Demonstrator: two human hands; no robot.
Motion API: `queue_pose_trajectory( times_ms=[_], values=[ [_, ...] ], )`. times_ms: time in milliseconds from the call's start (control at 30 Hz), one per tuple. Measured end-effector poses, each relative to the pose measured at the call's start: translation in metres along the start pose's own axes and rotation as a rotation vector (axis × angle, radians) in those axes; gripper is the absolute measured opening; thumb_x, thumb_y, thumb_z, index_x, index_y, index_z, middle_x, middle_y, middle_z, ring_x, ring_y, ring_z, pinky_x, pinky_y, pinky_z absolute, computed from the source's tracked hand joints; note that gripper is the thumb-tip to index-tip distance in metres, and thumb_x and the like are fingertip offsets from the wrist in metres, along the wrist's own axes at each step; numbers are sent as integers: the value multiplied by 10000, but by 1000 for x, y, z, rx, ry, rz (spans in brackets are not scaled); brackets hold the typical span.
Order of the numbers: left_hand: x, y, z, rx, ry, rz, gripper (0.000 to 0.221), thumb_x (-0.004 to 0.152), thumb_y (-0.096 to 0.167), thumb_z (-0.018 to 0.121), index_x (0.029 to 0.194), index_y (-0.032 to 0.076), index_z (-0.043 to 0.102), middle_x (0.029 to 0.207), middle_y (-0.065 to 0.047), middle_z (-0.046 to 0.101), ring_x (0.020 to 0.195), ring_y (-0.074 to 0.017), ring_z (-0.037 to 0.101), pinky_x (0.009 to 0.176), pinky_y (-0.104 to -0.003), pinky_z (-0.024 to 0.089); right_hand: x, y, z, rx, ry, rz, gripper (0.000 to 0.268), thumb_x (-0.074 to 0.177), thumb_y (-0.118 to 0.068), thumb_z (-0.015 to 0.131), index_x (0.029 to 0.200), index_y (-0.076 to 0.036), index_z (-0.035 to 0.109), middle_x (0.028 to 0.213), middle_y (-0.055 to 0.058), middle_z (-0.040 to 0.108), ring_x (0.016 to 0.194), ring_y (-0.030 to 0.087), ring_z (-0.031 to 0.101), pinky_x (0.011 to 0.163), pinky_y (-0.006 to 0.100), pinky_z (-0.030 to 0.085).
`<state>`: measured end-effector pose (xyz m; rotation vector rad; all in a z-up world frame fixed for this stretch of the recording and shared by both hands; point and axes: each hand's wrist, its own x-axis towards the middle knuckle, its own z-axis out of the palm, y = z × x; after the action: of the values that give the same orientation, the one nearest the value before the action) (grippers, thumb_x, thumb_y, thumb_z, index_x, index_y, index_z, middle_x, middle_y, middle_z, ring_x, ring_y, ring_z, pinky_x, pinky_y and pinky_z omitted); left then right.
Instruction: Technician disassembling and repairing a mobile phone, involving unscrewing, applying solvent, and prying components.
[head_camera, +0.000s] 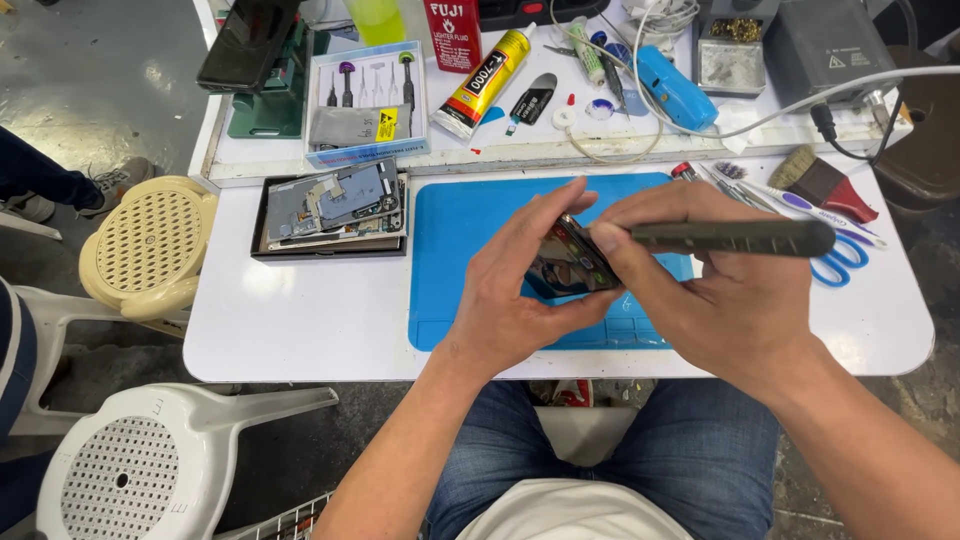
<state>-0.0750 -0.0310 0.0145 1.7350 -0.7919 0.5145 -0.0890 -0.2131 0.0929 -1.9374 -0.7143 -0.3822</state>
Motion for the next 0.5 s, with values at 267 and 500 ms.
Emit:
queue_pose_trajectory(
  times_ms=[267,500],
  values=[
    [-3,-2,-1,75,-19,16,749,999,254,844,1573,125,379,1527,-113,596,1448,-272,648,1263,-435,546,8,6,-7,-26,-92,-181,69,996,13,659,1012,63,703,1021,185,737,983,337,752,898,399,594],
    [-2,2,-3,29,-35,-27,759,971,211,852,1557,101,381,1519,-140,582,1450,-276,620,1222,-385,586,12,10,-10,-45,-120,-295,26,989,56,659,988,61,684,983,186,735,936,334,761,896,412,623]
  ],
)
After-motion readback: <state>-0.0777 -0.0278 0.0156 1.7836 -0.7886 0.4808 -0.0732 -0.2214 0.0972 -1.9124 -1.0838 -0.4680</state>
